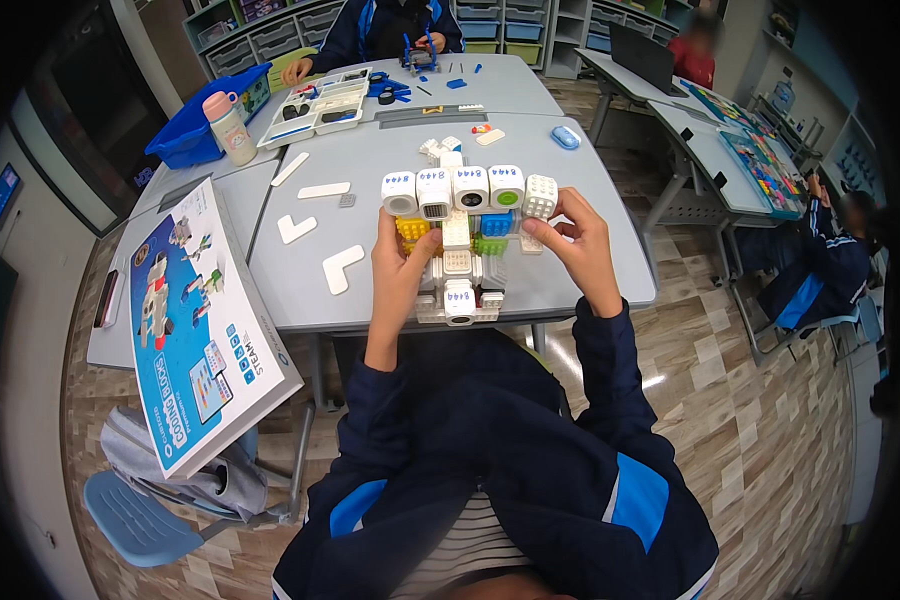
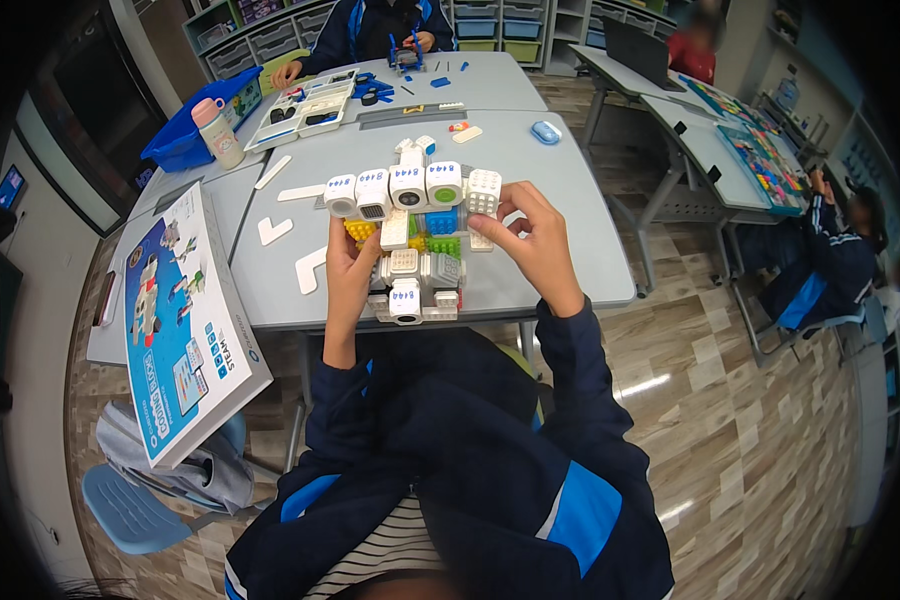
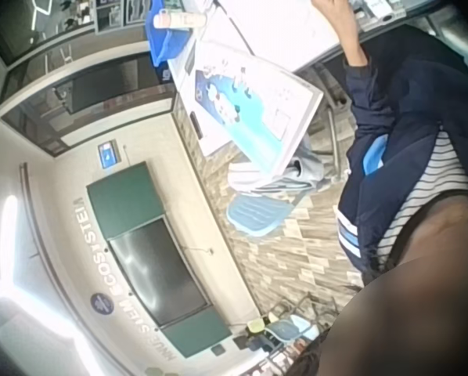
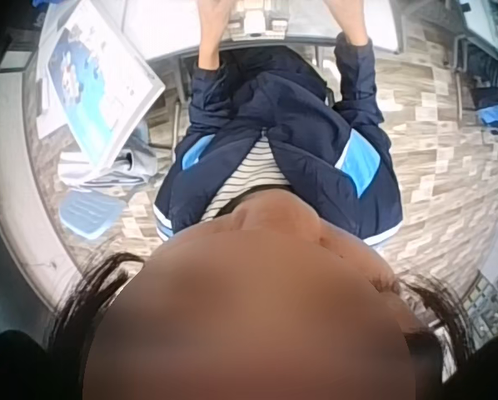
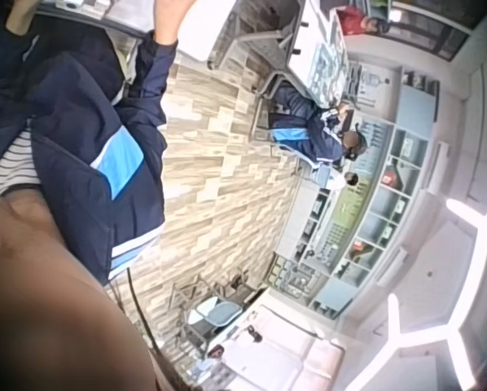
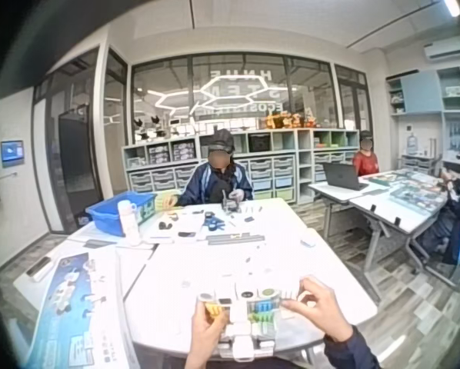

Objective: The person assembles a multi-colored block structure on a table, repeatedly picking up individual blocks and attaching them to the growing model. They adjust and reposition pieces to fit, occasionally removing and replacing blocks to improve alignment.

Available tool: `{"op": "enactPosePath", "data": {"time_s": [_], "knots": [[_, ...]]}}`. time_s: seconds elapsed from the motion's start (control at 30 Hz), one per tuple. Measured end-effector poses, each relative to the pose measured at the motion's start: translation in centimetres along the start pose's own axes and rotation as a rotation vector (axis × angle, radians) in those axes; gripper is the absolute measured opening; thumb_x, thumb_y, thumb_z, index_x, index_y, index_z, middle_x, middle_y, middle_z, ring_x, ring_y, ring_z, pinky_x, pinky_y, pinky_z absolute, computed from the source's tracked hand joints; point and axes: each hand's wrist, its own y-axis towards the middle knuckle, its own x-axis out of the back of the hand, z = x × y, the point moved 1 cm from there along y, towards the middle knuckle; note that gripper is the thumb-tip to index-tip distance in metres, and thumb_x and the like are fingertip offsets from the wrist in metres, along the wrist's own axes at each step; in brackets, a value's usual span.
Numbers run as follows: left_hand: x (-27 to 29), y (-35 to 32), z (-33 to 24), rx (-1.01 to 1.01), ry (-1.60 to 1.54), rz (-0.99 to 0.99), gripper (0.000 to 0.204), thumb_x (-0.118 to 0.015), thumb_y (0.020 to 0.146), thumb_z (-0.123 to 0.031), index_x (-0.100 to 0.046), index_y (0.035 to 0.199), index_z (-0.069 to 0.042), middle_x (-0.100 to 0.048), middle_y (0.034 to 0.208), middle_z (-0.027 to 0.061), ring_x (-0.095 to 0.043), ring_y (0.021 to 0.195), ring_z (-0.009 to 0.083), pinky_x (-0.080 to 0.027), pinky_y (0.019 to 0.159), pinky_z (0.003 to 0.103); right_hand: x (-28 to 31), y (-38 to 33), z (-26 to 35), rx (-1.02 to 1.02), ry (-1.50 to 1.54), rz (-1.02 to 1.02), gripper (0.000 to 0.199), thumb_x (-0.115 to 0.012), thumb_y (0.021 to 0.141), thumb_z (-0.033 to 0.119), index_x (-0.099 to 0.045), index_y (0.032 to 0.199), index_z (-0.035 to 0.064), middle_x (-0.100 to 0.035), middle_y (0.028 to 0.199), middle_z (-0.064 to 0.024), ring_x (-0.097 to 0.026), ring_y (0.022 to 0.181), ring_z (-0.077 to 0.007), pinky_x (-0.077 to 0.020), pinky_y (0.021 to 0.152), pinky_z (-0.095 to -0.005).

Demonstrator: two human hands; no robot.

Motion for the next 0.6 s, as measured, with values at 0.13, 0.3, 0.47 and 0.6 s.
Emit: {"op": "enactPosePath", "data": {"time_s": [0.13,0.3,0.47,0.6], "knots": [[-0.1,-0.1,0.0,0.011,-0.021,-0.007,0.042,-0.066,0.098,-0.01,-0.048,0.135,-0.002,-0.064,0.108,0.0069,-0.063,0.093,0.0124,-0.052,0.08,0.028,0.3,-0.1,-0.2,-0.043,0.023,0.011,0.028,-0.078,0.089,0.014,-0.066,0.11,-0.0001,-0.059,0.103,-0.0006,-0.06,0.089,-0.0077,-0.0505,0.066,-0.0224],[-0.1,-0.1,-0.3,0.022,0.018,-0.014,0.04,-0.066,0.097,-0.011,-0.049,0.133,-0.001,-0.065,0.107,0.0075,-0.064,0.092,0.0129,-0.053,0.08,0.028,-0.3,-0.6,-0.1,-0.187,0.304,0.071,0.041,-0.074,0.094,0.018,-0.057,0.128,0.0023,-0.062,0.108,-0.0035,-0.06,0.091,-0.0092,-0.0489,0.061,-0.0234],[-0.1,-0.1,-0.4,0.001,0.064,-0.025,0.036,-0.065,0.097,-0.008,-0.051,0.129,0.0,-0.066,0.105,0.0082,-0.064,0.091,0.0134,-0.053,0.08,0.028,-0.2,-1.8,0.2,-0.424,0.67,0.117,0.038,-0.058,0.104,0.029,-0.053,0.128,-0.0004,-0.064,0.101,-0.0072,-0.059,0.074,-0.0113,-0.0455,0.056,-0.0239],[-0.2,-0.1,-0.4,0.016,0.048,-0.023,0.034,-0.065,0.096,-0.008,-0.052,0.126,0.0,-0.066,0.105,0.0081,-0.064,0.092,0.0137,-0.053,0.08,0.029,0.6,-1.1,-0.3,-0.571,0.755,0.22,0.045,-0.047,0.108,0.04,-0.057,0.118,-0.0027,-0.064,0.08,-0.0093,-0.06,0.058,-0.0125,-0.0421,0.048,-0.0221]]}}
